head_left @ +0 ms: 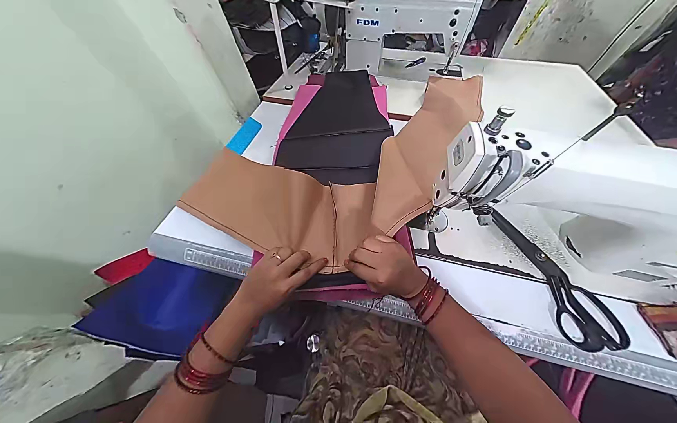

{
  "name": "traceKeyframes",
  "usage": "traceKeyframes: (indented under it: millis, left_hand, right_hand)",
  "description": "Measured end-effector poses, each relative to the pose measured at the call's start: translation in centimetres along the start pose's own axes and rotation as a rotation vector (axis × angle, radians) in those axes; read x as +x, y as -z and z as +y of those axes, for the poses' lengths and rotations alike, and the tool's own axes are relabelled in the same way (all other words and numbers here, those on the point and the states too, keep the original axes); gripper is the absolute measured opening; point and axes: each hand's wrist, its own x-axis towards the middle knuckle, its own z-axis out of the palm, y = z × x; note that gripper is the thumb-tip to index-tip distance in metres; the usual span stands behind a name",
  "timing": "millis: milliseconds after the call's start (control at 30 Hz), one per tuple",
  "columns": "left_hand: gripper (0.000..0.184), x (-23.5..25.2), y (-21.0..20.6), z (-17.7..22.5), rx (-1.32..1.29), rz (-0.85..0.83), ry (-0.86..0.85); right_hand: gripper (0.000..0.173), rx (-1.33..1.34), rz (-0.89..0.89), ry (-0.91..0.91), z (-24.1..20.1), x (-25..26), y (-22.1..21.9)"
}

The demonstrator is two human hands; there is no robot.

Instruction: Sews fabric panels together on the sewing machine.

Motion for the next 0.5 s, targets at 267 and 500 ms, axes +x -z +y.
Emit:
traceKeyframes:
  millis: [267,500]
  left_hand:
    - [0.032,-1.6,-0.3,0.6,0.045,0.055,-0.08]
    - [0.032,-1.6,-0.3,0.5,0.068,0.029,-0.175]
  right_hand:
    - [0.019,0.04,-0.047,0.116,-0.1,0.1,0.1]
    - [0.019,0.046,-0.064,0.173,-0.1,0.3,0.2]
